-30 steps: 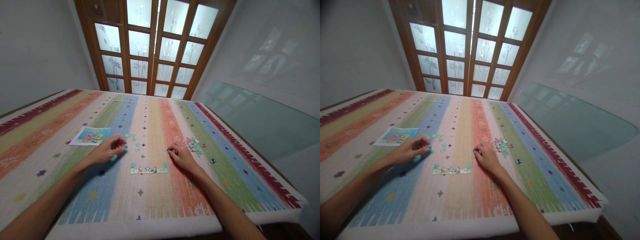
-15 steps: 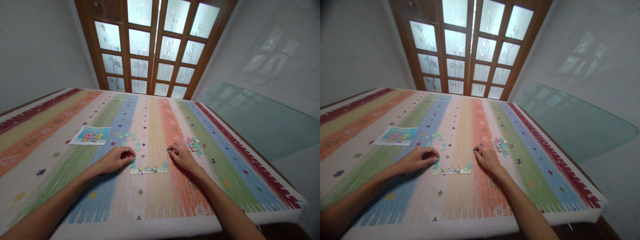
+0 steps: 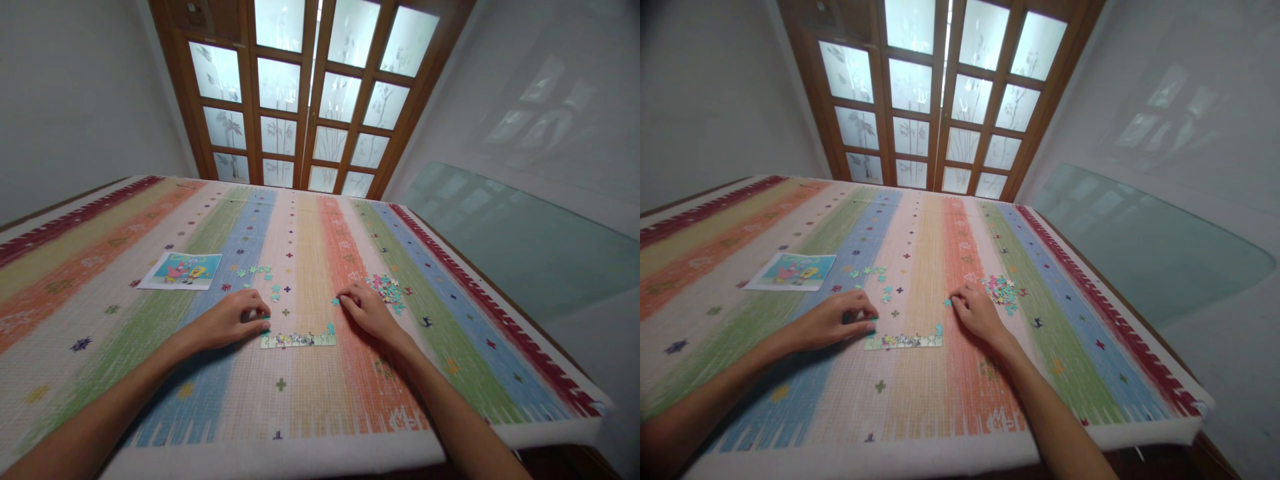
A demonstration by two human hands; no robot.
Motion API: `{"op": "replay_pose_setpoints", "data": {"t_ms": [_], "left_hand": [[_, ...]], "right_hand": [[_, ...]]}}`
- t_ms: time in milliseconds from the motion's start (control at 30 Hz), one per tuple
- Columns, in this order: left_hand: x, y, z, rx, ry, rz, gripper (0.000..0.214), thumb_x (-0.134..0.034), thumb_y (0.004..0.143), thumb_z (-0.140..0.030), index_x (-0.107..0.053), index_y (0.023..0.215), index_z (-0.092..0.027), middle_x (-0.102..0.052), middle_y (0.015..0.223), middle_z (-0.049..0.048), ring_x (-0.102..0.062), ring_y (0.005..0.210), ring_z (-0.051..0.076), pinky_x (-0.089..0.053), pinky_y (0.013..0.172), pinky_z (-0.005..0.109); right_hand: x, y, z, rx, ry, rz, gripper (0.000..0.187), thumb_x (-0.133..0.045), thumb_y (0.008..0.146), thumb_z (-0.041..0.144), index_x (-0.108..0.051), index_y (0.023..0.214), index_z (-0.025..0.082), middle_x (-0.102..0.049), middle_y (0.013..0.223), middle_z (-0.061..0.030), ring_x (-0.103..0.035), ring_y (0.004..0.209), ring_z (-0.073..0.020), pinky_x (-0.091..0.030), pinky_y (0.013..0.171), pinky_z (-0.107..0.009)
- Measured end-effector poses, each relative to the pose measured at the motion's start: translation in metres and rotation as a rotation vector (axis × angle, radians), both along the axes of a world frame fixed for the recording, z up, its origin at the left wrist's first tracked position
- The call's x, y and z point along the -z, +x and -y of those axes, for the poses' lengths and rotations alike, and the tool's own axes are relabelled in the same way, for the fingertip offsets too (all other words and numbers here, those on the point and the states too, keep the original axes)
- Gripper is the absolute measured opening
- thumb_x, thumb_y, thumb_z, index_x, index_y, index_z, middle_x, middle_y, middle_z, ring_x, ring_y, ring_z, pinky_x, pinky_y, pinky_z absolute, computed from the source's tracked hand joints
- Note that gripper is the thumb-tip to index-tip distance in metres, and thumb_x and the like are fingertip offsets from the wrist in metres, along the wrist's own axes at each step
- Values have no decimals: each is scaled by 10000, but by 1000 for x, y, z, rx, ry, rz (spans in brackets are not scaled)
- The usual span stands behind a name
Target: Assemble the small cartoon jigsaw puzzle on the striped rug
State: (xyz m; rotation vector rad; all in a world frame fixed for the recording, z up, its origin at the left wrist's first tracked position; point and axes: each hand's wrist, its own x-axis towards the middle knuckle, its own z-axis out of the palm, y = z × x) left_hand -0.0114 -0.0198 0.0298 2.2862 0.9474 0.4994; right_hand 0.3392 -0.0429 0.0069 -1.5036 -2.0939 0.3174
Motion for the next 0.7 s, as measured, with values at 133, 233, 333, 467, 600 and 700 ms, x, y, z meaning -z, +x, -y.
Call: {"op": "replay_pose_setpoints", "data": {"t_ms": [133, 233, 333, 467, 600, 700], "left_hand": [[5, -1, -1, 19, 25, -30, 246, -617, 944, -440, -721, 937, -217, -652, 899, 49, -589, 814, 209, -470, 789, 335], [7, 0, -1, 22, 29, -20, 237, -615, 950, -437, -708, 933, -219, -650, 900, 43, -579, 803, 206, -477, 798, 336], [7, 0, 0, 28, 38, -15, 232, -611, 959, -429, -703, 933, -217, -648, 904, 45, -579, 815, 209, -478, 809, 338], [10, -2, -1, 46, 58, -19, 242, -596, 978, -431, -700, 950, -214, -643, 914, 47, -574, 834, 210, -477, 815, 342], [13, -3, -3, 66, 78, -14, 241, -581, 995, -427, -691, 965, -215, -642, 926, 44, -573, 857, 209, -480, 826, 349], [13, -3, -3, 73, 90, -12, 229, -583, 998, -417, -688, 970, -215, -643, 927, 42, -572, 857, 207, -484, 828, 353]], "right_hand": [[-1, 0, 1, 21, -30, 25, 119, -639, 902, 201, -753, 933, 186, -652, 872, -59, -603, 795, -207, -461, 765, -344], [-2, -1, 2, 18, -47, 10, 82, -671, 873, 193, -744, 910, 189, -651, 863, -54, -596, 784, -200, -455, 750, -338], [-3, -2, 2, 9, -94, -57, 22, -694, 845, 190, -714, 851, 189, -654, 819, -44, -587, 758, -192, -447, 720, -328], [-5, -4, 2, -9, -298, -260, 40, -678, 843, 189, -666, 805, 191, -643, 703, -16, -568, 633, -159, -433, 620, -293], [-7, -6, 4, -69, -449, -424, 20, -684, 829, 188, -675, 811, 191, -686, 744, -29, -591, 638, -145, -452, 617, -276], [-9, -8, 5, -114, -464, -421, 16, -704, 824, 206, -708, 828, 191, -713, 775, -38, -604, 674, -151, -461, 650, -284]]}}
